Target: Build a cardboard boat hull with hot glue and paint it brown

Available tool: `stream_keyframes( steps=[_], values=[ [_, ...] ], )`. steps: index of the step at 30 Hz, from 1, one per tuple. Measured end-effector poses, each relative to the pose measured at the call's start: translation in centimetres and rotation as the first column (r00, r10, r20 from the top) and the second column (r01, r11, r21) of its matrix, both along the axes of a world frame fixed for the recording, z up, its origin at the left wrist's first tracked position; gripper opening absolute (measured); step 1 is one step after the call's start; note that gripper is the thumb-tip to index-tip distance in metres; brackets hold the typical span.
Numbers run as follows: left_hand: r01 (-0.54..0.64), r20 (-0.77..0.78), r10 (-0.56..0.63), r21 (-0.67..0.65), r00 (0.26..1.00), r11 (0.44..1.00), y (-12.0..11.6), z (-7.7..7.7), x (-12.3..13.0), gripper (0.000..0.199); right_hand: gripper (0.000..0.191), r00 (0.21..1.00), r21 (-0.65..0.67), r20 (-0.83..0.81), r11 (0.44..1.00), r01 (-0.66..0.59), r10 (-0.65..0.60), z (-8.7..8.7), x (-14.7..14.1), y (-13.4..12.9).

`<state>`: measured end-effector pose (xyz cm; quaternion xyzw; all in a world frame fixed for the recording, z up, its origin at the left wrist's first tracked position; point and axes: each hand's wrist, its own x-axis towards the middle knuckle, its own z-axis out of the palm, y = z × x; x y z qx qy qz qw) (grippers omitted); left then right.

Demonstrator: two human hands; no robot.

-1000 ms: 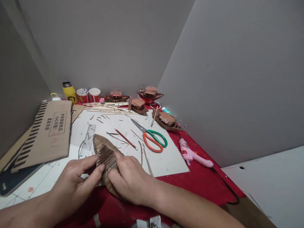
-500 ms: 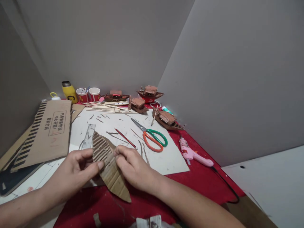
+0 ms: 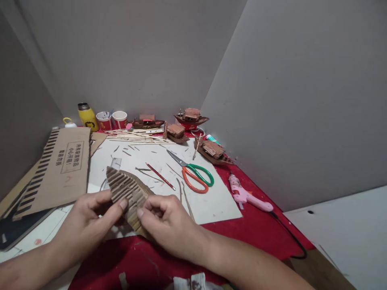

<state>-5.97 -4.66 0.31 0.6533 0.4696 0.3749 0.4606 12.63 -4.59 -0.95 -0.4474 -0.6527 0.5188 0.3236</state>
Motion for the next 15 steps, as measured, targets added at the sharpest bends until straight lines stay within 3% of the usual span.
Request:
stream_keyframes(
  steps=[3, 8, 11, 15],
  values=[
    [0.024, -0.166, 0.014, 0.223, 0.986, 0.974, -0.8, -0.2, 0.3, 0.025, 0.028, 0.996, -0.092, -0.086, 0.996, 0.003, -0.011, -0.1, -0.5, -0.2],
    [0.101, -0.251, 0.051, 0.556, 0.967, 0.825, -2.0, -0.5, 0.4, 0.016, 0.015, 0.989, -0.078, -0.15, 0.997, 0.01, -0.021, 0.1, -0.9, -0.5],
    [0.137, -0.266, 0.046, 0.627, 0.963, 0.767, -2.6, -0.8, 0.3, 0.018, 0.011, 0.981, -0.078, -0.192, 0.997, -0.015, -0.001, 0.3, -1.0, -0.9],
    [0.177, -0.297, 0.044, 0.675, 0.954, 0.716, -2.9, -1.2, 0.3, 0.022, 0.019, 0.983, -0.062, -0.186, 0.998, 0.003, -0.014, 0.5, -1.2, -1.2]
  ],
)
